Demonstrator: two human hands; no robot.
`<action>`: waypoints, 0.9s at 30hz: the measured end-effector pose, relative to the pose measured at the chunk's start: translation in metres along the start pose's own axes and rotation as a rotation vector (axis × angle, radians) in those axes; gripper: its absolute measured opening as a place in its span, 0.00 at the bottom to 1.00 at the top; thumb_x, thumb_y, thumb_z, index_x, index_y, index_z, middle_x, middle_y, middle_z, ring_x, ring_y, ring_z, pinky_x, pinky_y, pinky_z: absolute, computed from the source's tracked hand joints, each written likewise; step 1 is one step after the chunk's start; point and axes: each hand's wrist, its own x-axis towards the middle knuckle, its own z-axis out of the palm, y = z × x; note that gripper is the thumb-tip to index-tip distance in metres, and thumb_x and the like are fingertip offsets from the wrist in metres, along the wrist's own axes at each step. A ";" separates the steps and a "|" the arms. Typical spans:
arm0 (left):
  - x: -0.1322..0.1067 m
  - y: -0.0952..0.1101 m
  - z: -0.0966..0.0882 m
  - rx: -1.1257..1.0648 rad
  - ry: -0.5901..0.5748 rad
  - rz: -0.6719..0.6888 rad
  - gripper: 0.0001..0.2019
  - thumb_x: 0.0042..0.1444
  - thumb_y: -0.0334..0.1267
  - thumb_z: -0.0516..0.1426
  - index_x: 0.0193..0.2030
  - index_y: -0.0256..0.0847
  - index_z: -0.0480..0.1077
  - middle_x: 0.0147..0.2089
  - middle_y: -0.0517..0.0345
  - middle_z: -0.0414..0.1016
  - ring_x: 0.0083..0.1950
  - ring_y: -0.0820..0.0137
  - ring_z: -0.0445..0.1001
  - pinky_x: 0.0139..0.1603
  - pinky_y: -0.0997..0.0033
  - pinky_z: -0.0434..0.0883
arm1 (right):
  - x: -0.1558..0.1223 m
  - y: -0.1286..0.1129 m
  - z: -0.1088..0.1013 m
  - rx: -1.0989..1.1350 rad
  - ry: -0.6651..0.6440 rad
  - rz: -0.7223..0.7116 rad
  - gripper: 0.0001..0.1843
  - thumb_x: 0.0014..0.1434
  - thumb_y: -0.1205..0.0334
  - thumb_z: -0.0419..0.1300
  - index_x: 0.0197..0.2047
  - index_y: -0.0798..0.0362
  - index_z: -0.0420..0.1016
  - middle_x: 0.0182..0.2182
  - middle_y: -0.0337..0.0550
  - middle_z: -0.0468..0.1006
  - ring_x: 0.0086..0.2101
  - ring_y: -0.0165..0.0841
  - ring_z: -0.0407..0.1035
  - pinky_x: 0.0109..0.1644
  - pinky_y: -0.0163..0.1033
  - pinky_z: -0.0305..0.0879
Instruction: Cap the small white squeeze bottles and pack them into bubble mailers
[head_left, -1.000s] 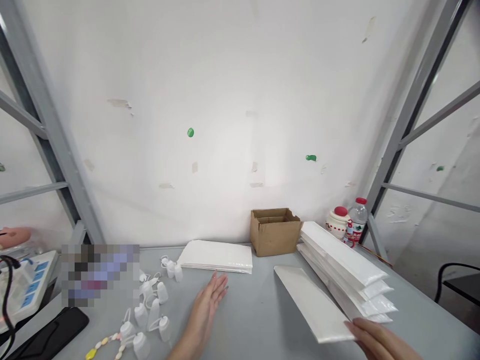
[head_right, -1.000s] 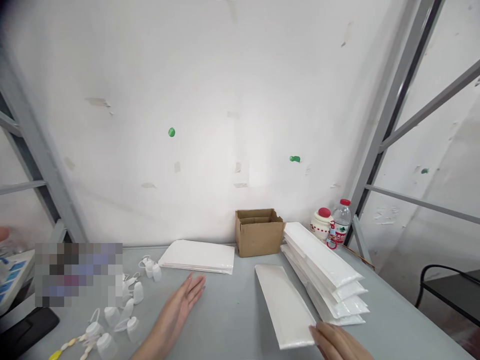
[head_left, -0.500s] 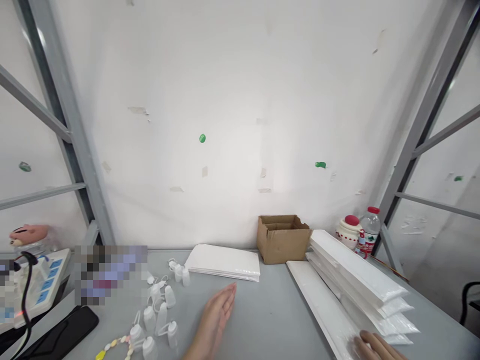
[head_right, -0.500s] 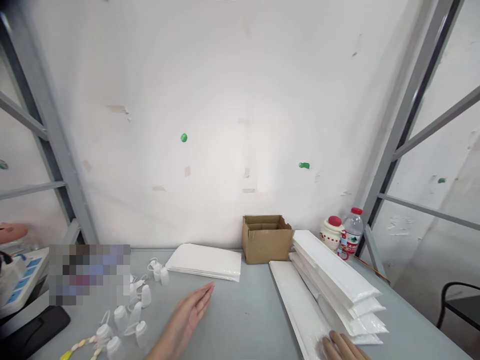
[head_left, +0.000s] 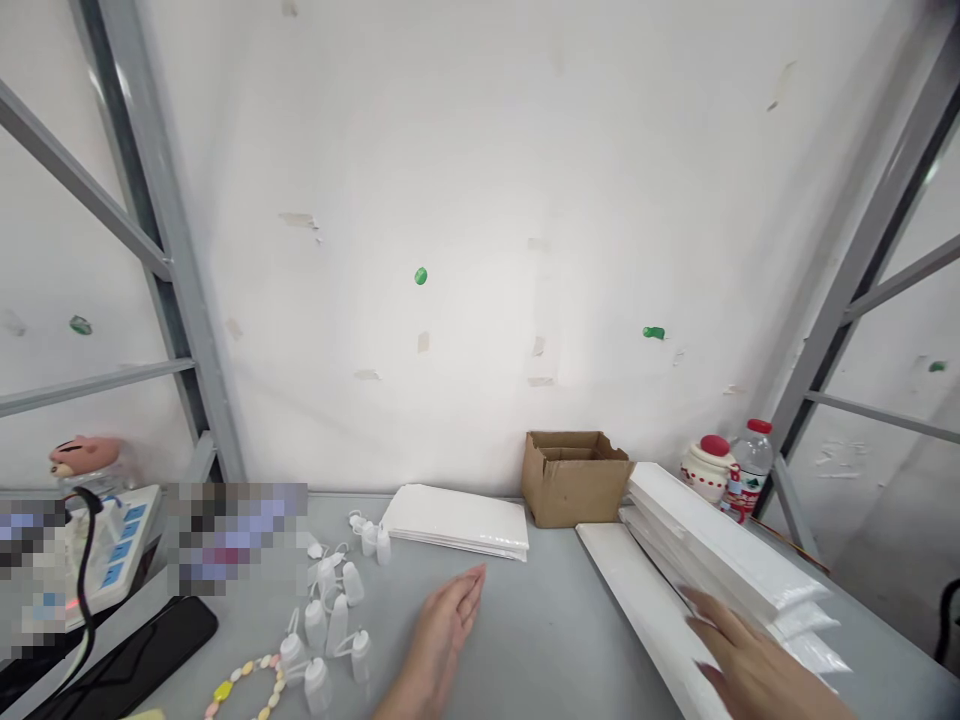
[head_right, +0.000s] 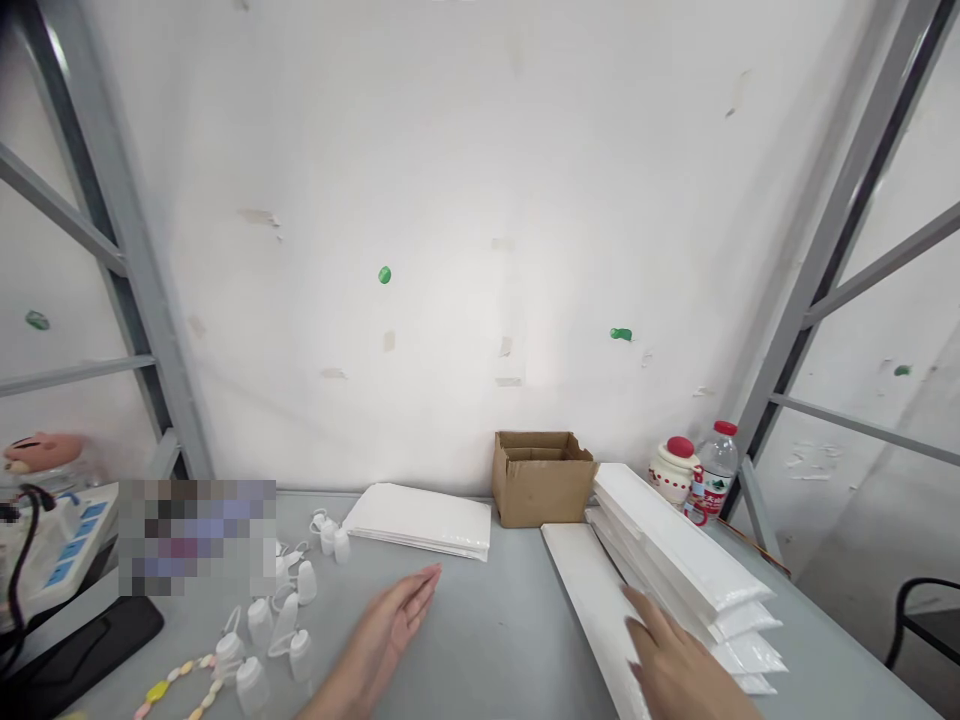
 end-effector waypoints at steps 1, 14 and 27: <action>0.000 0.000 0.000 0.005 0.013 0.001 0.12 0.55 0.27 0.50 0.31 0.32 0.75 0.52 0.41 0.72 0.57 0.63 0.65 0.62 0.65 0.56 | 0.018 -0.013 -0.006 0.040 -0.027 0.020 0.15 0.54 0.65 0.51 0.43 0.53 0.73 0.52 0.54 0.69 0.40 0.43 0.73 0.36 0.43 0.71; 0.005 0.001 0.000 0.013 0.060 0.068 0.07 0.50 0.27 0.55 0.30 0.34 0.75 0.47 0.44 0.76 0.57 0.62 0.66 0.62 0.63 0.56 | 0.184 -0.131 0.077 0.516 -0.207 0.015 0.25 0.53 0.71 0.51 0.55 0.63 0.62 0.59 0.56 0.59 0.57 0.38 0.56 0.61 0.43 0.53; 0.005 0.001 0.005 0.009 0.104 0.102 0.05 0.47 0.29 0.56 0.30 0.32 0.73 0.51 0.38 0.72 0.54 0.60 0.69 0.59 0.64 0.60 | 0.197 -0.126 0.095 0.507 -0.068 0.001 0.14 0.58 0.64 0.50 0.43 0.59 0.73 0.45 0.53 0.75 0.43 0.40 0.70 0.49 0.42 0.65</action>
